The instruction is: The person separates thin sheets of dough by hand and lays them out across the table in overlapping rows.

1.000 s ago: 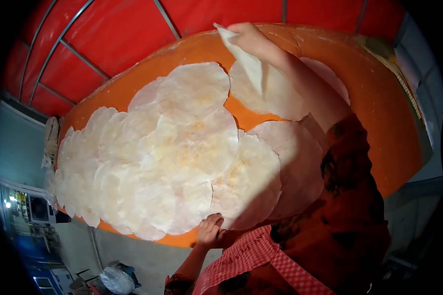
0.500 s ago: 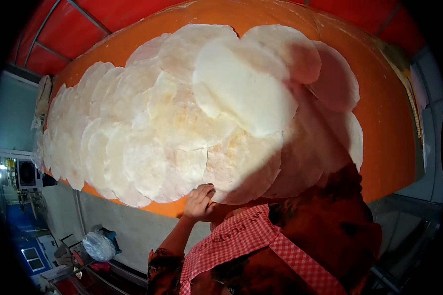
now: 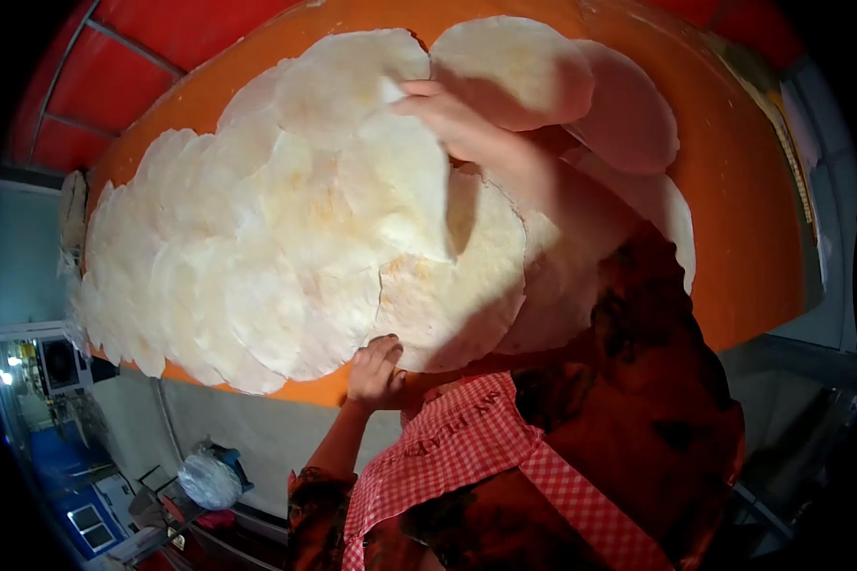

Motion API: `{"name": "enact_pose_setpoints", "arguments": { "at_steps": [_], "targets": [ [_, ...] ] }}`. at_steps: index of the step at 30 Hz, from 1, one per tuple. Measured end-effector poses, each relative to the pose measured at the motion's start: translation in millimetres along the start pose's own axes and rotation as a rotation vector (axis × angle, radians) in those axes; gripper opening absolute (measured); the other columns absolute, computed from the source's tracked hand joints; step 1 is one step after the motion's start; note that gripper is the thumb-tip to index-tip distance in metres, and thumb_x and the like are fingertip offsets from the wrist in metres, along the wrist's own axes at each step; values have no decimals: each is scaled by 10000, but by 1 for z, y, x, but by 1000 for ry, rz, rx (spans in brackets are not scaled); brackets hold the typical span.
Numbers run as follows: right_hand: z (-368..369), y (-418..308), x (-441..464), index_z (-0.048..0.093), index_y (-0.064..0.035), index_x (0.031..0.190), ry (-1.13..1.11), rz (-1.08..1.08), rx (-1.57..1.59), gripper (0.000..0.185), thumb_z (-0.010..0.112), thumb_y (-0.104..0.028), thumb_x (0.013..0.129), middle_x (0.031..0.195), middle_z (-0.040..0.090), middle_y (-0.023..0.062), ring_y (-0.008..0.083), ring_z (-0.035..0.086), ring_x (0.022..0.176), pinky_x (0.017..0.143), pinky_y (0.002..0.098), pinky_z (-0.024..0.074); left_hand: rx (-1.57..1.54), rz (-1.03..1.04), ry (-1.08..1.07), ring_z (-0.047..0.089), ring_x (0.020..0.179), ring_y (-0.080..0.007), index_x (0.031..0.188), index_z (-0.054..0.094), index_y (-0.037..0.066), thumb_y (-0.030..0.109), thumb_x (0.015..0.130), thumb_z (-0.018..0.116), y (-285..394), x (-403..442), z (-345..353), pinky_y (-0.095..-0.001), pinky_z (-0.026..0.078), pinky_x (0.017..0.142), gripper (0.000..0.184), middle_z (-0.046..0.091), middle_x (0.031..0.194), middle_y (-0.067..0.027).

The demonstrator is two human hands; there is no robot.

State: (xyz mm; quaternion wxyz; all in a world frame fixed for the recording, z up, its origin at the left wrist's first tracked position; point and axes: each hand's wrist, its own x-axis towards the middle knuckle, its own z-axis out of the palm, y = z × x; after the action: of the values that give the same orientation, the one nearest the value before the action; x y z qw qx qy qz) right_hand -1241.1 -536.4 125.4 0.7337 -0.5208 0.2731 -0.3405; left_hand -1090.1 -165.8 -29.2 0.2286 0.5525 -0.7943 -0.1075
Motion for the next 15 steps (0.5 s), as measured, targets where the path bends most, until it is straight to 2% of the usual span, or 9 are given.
{"name": "enact_pose_setpoints", "arguments": {
  "at_steps": [1, 4, 6, 8, 11, 12, 15],
  "targets": [
    [13, -1, 8, 629, -18, 981, -57, -39, 111, 210, 631, -145, 813, 872, 639, 55, 136, 619, 819, 678, 288, 501, 1, 8, 8, 562, 1078, -324, 1031, 590, 20, 124, 643, 694, 0, -1, 1, -408, 435, 792, 415, 566, 1172, -147],
    [45, -41, 4, 627, -30, 973, -46, -133, 359, 198, 632, -143, 810, 881, 644, 70, 165, 627, 848, 706, 322, 515, -15, 18, -3, 557, 1079, -328, 1055, 578, 21, 148, 689, 674, 0, 0, 0, -412, 423, 782, 399, 561, 1177, -150],
    [50, -64, -14, 623, -34, 954, 72, -101, 628, 183, 620, -148, 811, 875, 645, 67, 197, 626, 846, 719, 365, 520, -7, 9, -13, 553, 1081, -330, 1066, 572, 22, 162, 704, 664, 0, -1, 0, -415, 415, 787, 398, 558, 1181, -149],
    [22, -60, -15, 609, -31, 984, 50, -69, 644, 237, 589, -211, 832, 889, 642, 69, 194, 627, 838, 750, 356, 515, -10, -8, -33, 538, 1105, -319, 1075, 566, 31, 184, 710, 657, -2, -4, 2, -409, 395, 824, 405, 546, 1208, -134],
    [-31, -26, -47, 600, -30, 1055, 175, -134, 576, 314, 549, -275, 866, 923, 642, 75, 165, 620, 811, 782, 318, 498, 0, -8, -35, 538, 1102, -332, 1079, 554, 32, 203, 753, 648, -2, -5, 1, -414, 390, 837, 380, 551, 1198, -141],
    [-53, -7, -54, 602, -26, 1029, 215, -116, 531, 299, 565, -266, 855, 904, 633, 74, 165, 616, 798, 755, 316, 496, -3, -14, -41, 539, 1101, -333, 1081, 554, 31, 201, 755, 646, -1, -4, -1, -416, 391, 840, 379, 550, 1200, -143],
    [-111, 90, -83, 608, -13, 951, 347, 111, 218, 258, 611, -237, 823, 849, 605, 68, 166, 602, 760, 673, 310, 489, 15, -11, -8, 536, 1110, -326, 1088, 563, 27, 196, 732, 657, -2, -8, 1, -418, 393, 838, 405, 543, 1218, -137]
  ]
}}
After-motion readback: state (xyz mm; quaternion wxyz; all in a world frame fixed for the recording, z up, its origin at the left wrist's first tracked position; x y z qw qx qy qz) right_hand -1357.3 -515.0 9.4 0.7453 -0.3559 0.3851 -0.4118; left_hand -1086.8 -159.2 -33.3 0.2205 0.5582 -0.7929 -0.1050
